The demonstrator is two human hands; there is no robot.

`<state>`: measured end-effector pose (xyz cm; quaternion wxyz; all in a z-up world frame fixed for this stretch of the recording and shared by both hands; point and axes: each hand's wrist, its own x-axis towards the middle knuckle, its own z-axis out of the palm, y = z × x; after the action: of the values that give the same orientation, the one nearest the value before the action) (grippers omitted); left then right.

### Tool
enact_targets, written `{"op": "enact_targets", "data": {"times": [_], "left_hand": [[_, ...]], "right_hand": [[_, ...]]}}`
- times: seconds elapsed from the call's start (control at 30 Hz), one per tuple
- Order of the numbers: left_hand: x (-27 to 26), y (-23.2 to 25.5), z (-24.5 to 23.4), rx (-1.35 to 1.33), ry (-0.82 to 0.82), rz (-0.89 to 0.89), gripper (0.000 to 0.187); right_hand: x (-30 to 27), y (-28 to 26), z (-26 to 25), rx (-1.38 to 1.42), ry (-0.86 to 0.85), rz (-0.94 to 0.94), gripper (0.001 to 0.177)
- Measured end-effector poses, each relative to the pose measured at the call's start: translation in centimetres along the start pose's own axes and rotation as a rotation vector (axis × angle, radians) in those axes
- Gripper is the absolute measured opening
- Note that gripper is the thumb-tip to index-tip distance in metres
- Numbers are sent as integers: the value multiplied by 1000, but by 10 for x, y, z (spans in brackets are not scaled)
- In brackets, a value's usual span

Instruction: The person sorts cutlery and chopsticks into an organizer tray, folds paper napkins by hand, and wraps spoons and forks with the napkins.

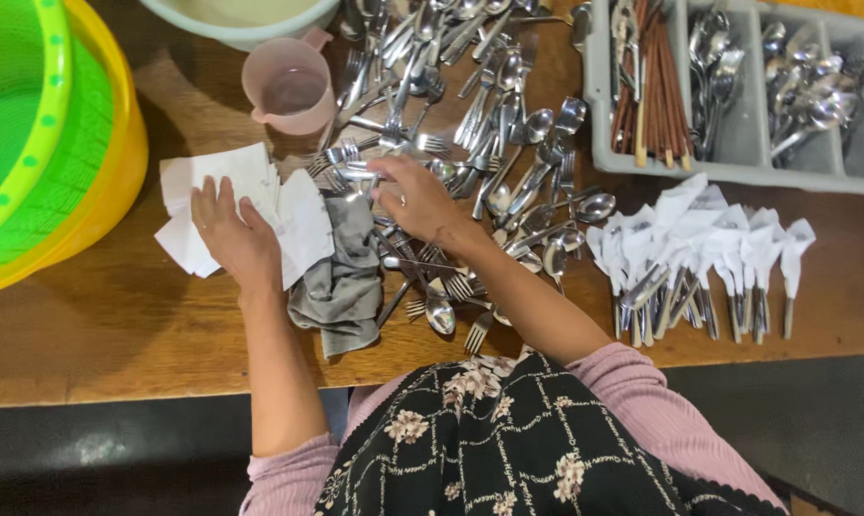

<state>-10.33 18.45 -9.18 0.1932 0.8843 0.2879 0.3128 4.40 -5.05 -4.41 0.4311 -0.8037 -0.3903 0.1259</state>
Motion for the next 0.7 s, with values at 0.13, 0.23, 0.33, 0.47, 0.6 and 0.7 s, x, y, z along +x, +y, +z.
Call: {"op": "enact_targets", "data": {"times": [0.13, 0.23, 0.33, 0.47, 0.6, 0.7], "left_hand": [[-2, -28, 11, 187, -168, -66, 39], [-7, -21, 5, 147, -182, -144, 30], [-4, -5, -5, 109, -138, -154, 24], [3, 21, -19, -83, -8, -98, 22], [19, 56, -15, -946, -79, -388, 23], [20, 97, -11, -1403, -264, -598, 27]], "right_hand": [[12, -8, 14, -4, -46, -10, 39], [17, -13, 20, -16, -78, 12, 40], [17, -15, 17, 5, -78, -10, 40], [12, -26, 7, 47, -33, -5, 38], [8, -50, -12, 334, 33, 15, 28], [2, -70, -31, 433, 104, -11, 30]]}}
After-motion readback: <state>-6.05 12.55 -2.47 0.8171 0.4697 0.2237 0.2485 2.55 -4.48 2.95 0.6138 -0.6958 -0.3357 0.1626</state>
